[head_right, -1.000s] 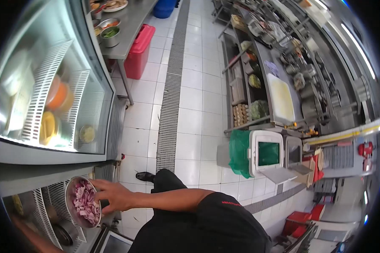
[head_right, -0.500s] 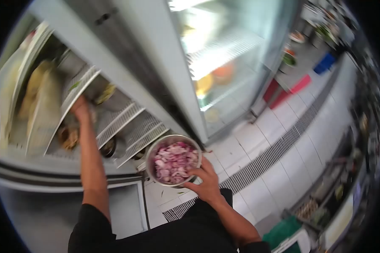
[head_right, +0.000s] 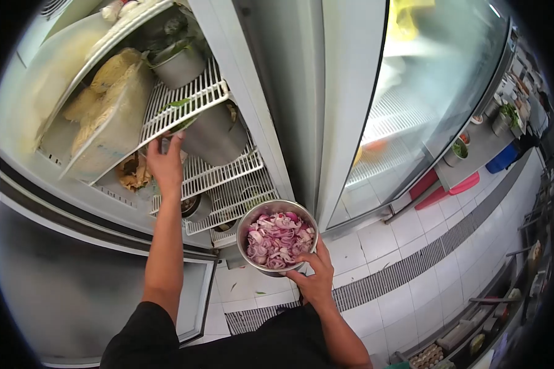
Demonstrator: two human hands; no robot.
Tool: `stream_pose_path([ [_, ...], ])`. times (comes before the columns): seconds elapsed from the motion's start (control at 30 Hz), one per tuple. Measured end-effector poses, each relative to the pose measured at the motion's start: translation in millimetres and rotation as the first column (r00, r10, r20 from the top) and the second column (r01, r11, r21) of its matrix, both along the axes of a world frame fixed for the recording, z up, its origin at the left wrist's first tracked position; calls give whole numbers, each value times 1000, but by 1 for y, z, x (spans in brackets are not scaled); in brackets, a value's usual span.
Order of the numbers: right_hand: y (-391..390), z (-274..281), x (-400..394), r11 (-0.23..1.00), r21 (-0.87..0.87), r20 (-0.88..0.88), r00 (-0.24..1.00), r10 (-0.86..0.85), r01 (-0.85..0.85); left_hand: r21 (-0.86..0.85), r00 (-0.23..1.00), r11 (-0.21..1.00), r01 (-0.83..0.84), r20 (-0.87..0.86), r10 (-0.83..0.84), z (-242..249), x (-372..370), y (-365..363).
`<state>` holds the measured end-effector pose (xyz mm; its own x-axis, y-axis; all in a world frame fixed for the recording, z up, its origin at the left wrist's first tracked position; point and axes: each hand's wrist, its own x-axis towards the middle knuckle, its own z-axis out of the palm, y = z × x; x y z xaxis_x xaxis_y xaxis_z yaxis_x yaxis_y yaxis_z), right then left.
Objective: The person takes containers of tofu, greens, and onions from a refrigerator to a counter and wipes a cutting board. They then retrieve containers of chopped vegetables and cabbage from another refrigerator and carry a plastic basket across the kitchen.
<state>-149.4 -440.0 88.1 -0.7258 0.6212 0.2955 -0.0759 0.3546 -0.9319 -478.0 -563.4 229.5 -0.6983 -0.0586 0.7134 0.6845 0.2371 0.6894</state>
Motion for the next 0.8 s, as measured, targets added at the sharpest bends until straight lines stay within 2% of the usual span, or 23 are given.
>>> stream_pose_path([
  [0.13, 6, 8, -9, 998, 49, -64, 998, 30, -27, -12, 999, 999, 33, 25, -32, -1, 2, -10],
  [0.2, 7, 12, -16, 991, 130, -83, 996, 27, -16, 120, 991, 988, 96, 79, -105, -4, 3, -16],
  [0.4, 12, 11, -24, 980, 196, -44, 998, 46, -36, -49, 991, 994, 93, 100, -87, 4, 60, -58],
  [0.47, 10, 6, -23, 980, 191, -14, 998, 59, -55, 82, 948, 977, 197, 238, -211, 12, 91, -77],
  [0.53, 9, -6, -29, 976, 200, 21, 996, 86, -88, 102, 917, 980, 171, 347, -196, 12, 118, -106],
  [0.6, 9, -24, -43, 976, 173, 47, 991, 126, -132, 45, 917, 979, 198, 345, -201, 2, 141, -143],
  [0.7, 5, -51, -80, 953, 243, 71, 983, 170, -182, 88, 889, 971, 223, 390, -240, -18, 171, -178],
  [0.77, 3, -71, -114, 946, 257, 76, 980, 184, -198, 24, 854, 992, 120, 507, -116, -48, 184, -194],
  [0.8, 2, -79, -131, 940, 272, 70, 979, 193, -205, 21, 854, 994, 107, 510, -103, -62, 188, -196],
])
